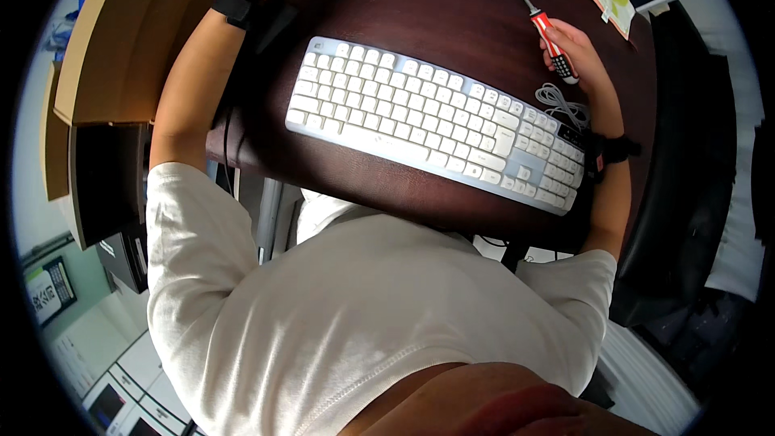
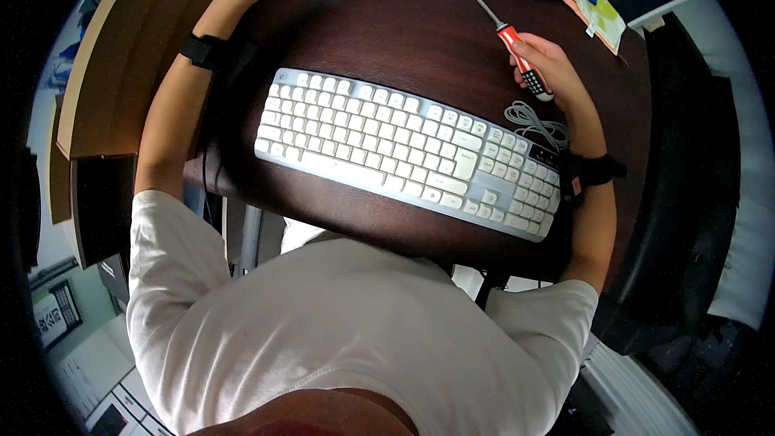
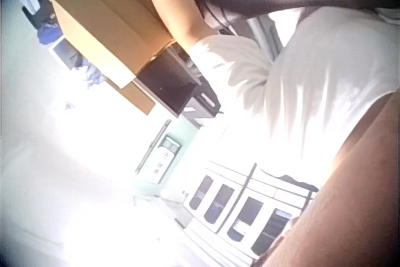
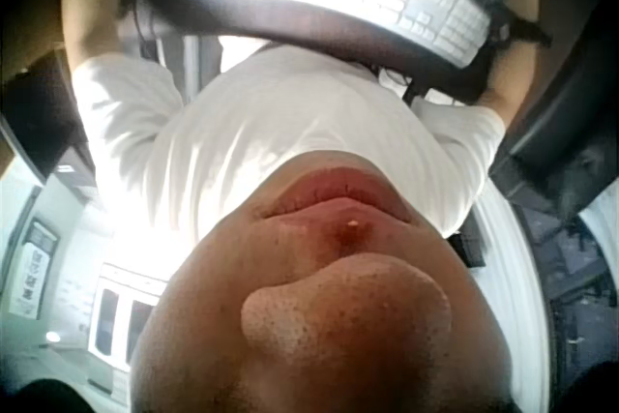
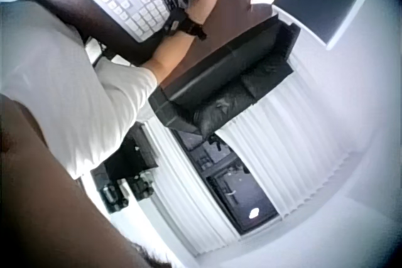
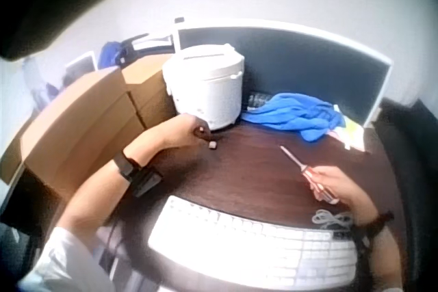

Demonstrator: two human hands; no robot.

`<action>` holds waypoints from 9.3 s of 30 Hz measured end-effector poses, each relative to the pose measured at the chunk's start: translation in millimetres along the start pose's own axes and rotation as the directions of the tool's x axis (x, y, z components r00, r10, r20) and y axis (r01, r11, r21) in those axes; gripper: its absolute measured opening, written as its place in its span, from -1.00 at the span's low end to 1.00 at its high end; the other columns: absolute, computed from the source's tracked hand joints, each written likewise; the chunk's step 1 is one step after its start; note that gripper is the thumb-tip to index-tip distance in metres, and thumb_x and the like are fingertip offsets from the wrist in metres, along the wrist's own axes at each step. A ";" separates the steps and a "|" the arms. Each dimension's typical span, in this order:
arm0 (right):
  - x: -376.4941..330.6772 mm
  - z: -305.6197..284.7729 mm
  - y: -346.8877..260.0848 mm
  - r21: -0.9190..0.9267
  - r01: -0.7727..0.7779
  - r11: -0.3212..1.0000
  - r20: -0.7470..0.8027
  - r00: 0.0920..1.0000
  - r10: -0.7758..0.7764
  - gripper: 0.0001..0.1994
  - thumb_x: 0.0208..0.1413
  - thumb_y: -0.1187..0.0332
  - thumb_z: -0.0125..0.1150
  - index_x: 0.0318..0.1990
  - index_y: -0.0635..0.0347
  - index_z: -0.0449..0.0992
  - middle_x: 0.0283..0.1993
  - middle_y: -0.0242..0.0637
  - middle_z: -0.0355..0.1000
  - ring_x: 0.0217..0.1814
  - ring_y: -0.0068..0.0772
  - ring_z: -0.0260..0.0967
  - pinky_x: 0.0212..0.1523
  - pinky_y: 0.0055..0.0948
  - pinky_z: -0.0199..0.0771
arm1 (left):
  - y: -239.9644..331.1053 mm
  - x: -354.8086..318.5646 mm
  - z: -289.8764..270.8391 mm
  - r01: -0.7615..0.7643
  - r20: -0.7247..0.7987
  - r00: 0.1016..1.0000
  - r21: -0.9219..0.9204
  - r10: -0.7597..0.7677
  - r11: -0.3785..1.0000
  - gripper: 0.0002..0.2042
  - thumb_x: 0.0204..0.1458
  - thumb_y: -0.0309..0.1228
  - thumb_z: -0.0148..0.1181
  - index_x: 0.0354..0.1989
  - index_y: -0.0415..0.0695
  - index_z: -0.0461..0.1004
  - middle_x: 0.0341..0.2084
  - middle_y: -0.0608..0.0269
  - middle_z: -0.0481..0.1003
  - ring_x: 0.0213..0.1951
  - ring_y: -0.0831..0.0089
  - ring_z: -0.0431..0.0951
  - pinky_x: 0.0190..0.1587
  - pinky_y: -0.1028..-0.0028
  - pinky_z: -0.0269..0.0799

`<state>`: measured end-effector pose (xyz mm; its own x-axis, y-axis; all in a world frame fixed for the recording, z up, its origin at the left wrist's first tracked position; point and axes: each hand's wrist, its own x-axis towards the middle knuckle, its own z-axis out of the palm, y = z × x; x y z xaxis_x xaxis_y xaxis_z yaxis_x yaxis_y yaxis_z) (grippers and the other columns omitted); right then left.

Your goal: The person removes the lid from a white rice cooker and sets it aside. They then use a screwdriver to pry off the keycaps from a white computer keyboard one by one, placing them on the table.

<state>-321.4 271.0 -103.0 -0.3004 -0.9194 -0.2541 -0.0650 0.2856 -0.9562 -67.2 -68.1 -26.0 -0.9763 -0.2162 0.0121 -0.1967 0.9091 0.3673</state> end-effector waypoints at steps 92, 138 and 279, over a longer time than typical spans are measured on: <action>114.4 128.8 -99.5 -0.735 0.520 0.435 0.638 0.747 0.185 -0.60 -0.17 0.58 0.19 -0.06 0.21 0.46 -0.18 -0.22 0.43 -0.07 -0.20 0.39 -0.01 -0.38 0.37 | 13.3 -115.0 70.5 -0.064 -0.007 0.998 -0.470 0.069 0.880 -0.81 -0.10 -0.43 0.35 -0.43 -0.31 0.52 -0.55 0.10 0.49 -0.45 0.34 0.51 -0.34 0.39 0.39; 62.5 164.4 -161.3 -0.930 0.358 0.084 0.366 0.923 0.120 -0.81 -0.18 0.39 0.19 -0.38 0.29 0.53 -0.45 0.06 0.47 -0.40 0.05 0.47 -0.29 -0.18 0.44 | 11.1 -118.7 73.7 -0.163 -0.063 0.987 -0.358 0.150 0.920 -0.82 0.01 -0.40 0.26 -0.37 -0.27 0.48 -0.50 0.09 0.45 -0.40 0.26 0.48 -0.31 0.34 0.39; -23.9 217.5 -186.0 -0.772 -0.322 0.547 0.120 0.772 0.624 -0.66 0.06 0.21 -0.02 -0.22 0.35 0.46 -0.58 -0.18 0.42 -0.65 -0.38 0.49 -0.79 -0.50 0.33 | 43.2 -84.6 54.2 -0.152 0.260 0.940 -0.253 0.219 0.955 -0.74 -0.13 -0.43 0.35 -0.27 -0.25 0.50 -0.60 0.10 0.47 -0.50 0.32 0.49 -0.41 0.38 0.35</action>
<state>-95.2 181.0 49.3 -0.1585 -0.5644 -0.8102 -0.6738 0.6616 -0.3291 2.0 8.7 -61.6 -0.9847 0.0886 -0.1503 -0.0163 0.8112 0.5845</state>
